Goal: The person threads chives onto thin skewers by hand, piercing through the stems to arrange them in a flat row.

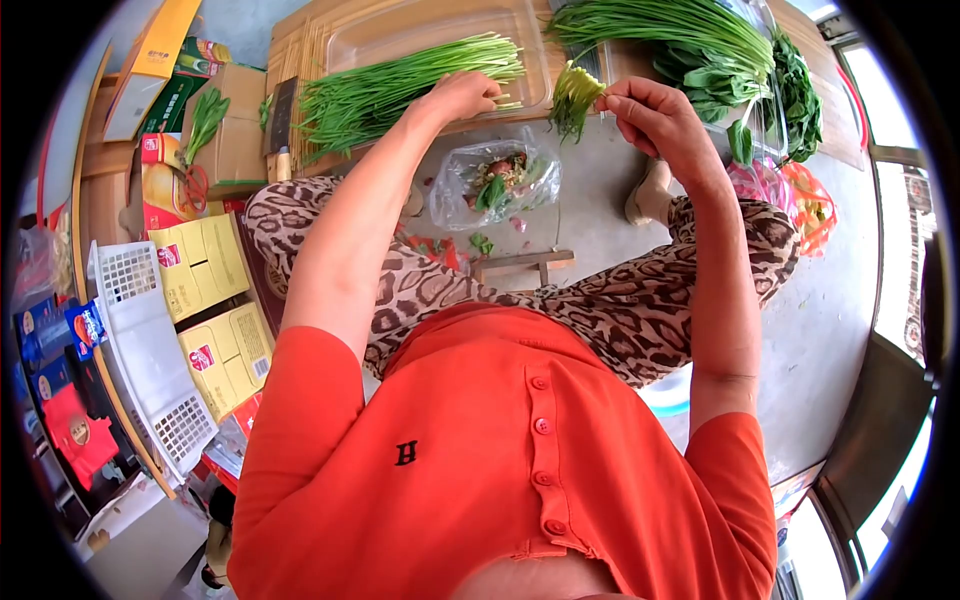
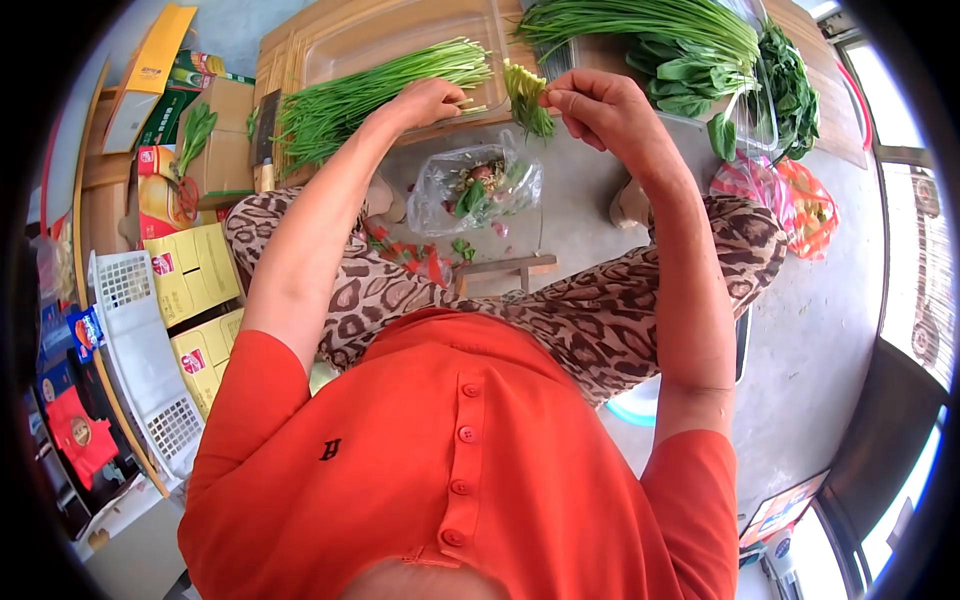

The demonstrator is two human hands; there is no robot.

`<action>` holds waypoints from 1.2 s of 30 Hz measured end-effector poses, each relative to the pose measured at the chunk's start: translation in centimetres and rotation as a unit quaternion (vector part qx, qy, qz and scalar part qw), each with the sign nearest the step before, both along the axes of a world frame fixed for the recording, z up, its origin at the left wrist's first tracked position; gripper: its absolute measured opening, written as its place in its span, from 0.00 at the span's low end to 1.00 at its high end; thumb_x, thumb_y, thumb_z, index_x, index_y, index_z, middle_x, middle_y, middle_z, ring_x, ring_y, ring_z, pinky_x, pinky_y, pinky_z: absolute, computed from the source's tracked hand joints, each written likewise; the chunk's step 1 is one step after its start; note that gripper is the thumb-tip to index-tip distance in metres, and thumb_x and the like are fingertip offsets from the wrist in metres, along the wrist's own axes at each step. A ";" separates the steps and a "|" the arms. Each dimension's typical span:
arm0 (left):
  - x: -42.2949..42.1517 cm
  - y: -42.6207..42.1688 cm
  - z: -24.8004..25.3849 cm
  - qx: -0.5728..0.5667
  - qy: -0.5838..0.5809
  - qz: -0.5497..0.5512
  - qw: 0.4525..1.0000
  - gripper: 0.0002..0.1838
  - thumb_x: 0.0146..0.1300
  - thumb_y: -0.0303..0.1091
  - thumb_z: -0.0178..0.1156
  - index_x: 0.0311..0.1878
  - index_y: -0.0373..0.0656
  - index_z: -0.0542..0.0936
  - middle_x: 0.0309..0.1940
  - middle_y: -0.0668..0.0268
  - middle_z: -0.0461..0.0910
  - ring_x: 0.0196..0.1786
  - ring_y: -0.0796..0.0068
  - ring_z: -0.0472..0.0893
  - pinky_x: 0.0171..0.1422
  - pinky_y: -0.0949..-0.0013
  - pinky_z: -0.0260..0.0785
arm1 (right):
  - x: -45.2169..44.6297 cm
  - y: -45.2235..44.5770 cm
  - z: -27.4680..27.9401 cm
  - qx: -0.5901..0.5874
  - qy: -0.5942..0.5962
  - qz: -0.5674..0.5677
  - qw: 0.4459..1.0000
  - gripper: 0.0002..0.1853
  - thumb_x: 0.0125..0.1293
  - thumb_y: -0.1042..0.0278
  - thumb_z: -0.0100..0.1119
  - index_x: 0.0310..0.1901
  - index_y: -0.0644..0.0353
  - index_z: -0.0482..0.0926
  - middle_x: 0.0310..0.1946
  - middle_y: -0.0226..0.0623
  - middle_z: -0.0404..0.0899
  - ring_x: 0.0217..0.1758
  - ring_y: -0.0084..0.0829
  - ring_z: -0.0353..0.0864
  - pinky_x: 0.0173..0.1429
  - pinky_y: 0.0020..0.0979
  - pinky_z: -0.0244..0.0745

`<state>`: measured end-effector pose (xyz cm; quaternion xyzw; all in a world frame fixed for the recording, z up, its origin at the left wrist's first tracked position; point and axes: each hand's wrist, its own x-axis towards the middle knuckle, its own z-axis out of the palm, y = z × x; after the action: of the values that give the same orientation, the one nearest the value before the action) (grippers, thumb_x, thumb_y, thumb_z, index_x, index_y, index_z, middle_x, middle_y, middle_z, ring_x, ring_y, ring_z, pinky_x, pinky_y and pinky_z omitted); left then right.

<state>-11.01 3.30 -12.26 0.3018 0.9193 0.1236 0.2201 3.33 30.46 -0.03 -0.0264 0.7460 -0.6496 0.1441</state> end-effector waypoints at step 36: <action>11.6 -1.9 11.6 0.693 -0.233 0.337 0.593 0.08 0.63 0.32 0.61 0.43 0.42 0.78 0.27 0.72 0.72 0.23 0.81 0.69 0.26 0.77 0.58 | 2.3 -5.0 0.4 -0.091 0.004 0.031 0.995 0.09 0.71 0.65 0.51 0.40 0.60 0.78 0.16 0.20 0.64 0.17 0.11 0.57 0.20 0.16 0.51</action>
<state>0.63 1.36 -0.67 -0.0071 0.5102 0.8549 0.0942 5.60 25.48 0.36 -0.0649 0.6833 -0.7098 0.1585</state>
